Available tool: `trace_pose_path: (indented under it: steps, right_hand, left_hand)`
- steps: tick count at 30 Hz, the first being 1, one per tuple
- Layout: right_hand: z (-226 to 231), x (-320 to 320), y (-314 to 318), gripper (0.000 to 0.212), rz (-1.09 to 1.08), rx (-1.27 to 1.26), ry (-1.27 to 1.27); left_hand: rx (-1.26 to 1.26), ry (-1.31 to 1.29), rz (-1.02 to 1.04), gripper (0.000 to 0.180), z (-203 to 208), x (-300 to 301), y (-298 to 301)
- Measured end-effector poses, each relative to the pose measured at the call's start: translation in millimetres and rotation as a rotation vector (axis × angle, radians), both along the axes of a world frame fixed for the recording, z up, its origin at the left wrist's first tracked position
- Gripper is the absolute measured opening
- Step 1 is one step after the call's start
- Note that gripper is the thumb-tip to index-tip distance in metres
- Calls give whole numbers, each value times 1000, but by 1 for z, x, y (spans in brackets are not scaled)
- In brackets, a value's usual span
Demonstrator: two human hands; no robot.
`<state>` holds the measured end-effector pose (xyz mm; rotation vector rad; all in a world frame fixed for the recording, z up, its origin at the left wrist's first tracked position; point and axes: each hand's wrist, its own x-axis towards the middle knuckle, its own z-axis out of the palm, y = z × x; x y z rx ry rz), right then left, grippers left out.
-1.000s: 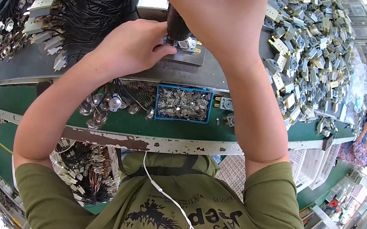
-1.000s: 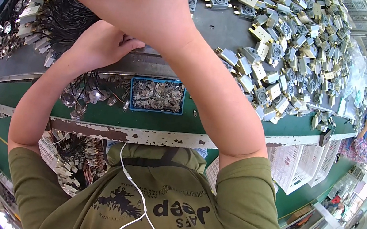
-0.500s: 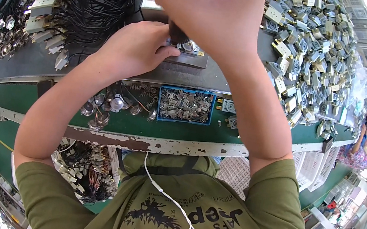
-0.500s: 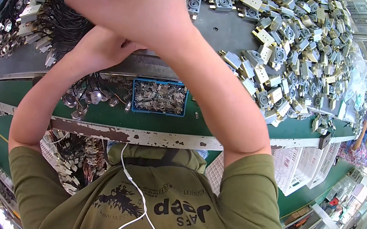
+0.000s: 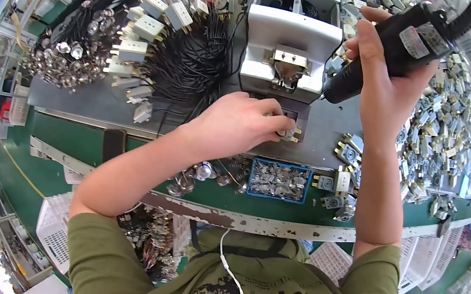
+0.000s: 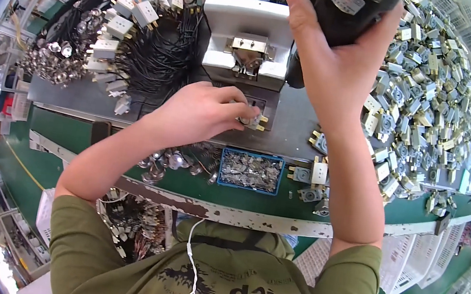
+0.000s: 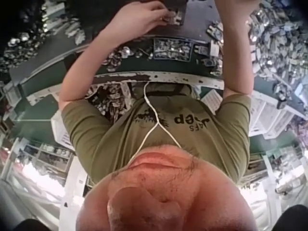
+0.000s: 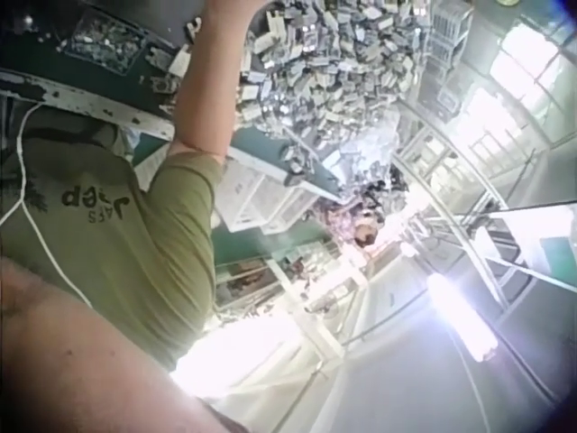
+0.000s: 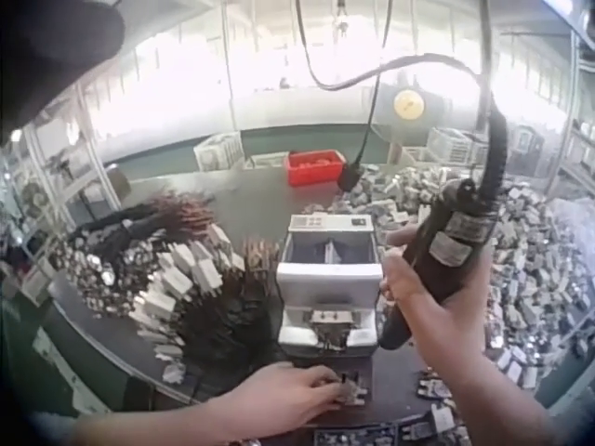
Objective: Assemble small electronic components by placing them in a press and using a power screwdriver.
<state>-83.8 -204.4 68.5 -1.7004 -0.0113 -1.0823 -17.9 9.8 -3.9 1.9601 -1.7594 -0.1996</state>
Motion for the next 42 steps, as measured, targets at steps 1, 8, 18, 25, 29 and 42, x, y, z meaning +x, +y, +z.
trace_pose_path:
  steps: [1,8,18,25,29,42]
  right_hand:
    - [-1,3,0,32,2,8,-14]
    - [-4,6,-4,72,-56,-77,48]
    - [-48,-59,2,69,-21,-23,-194]
    - [-40,-66,14,62,52,40,-296]
    - [-37,-69,30,62,72,-13,-271]
    - [-29,-104,-24,26,-174,-199,106]
  left_hand:
    - [17,-42,2,31,4,1,-1]
    - [-101,-204,69,30,24,6,2]
    - [-267,222,873,44,71,94,147]
    - [-150,213,926,42,77,102,132]
    - [-254,-474,728,32,97,92,113]
    - [153,-616,299,4,-9,10,22]
